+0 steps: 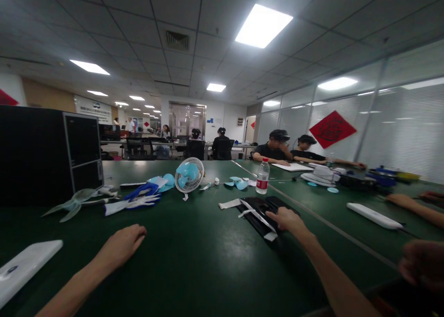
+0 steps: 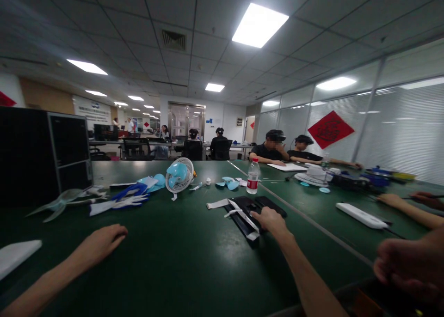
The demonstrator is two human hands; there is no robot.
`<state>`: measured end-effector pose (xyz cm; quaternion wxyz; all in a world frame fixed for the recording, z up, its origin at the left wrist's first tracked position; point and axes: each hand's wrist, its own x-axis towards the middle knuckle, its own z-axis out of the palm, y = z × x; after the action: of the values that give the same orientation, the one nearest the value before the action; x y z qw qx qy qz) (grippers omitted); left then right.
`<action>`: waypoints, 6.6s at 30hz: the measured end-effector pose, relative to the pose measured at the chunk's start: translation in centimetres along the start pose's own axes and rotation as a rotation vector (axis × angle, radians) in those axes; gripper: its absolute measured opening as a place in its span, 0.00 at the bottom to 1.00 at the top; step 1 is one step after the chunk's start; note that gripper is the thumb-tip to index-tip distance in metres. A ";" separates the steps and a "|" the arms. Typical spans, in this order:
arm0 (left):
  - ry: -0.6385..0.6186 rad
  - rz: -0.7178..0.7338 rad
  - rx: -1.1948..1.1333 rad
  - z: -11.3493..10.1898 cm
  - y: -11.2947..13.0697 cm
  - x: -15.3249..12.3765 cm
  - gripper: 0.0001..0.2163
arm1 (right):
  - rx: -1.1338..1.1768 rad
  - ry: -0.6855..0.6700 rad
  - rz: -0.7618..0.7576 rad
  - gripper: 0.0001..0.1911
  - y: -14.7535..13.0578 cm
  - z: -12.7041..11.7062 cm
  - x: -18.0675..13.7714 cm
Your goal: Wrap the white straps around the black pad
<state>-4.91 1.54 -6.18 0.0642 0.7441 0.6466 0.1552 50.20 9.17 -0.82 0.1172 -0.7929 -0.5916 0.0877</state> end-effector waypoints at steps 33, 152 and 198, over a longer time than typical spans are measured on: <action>-0.078 0.021 -0.020 0.3 0.4 -0.2 0.17 | -0.304 0.413 -0.371 0.18 -14.0 2.4 5.5; -0.649 -0.036 -0.560 -2.6 7.8 -3.5 0.13 | 0.458 -0.618 -0.681 0.10 -12.2 4.7 -13.2; -0.458 0.467 -0.230 -4.0 11.0 -5.0 0.17 | 0.094 -0.386 -1.090 0.30 -12.3 3.1 -22.1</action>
<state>3.64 -5.46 0.10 0.2536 0.8755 0.4060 0.0666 31.80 -8.42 -0.23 0.0705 -0.3374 -0.9205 0.1838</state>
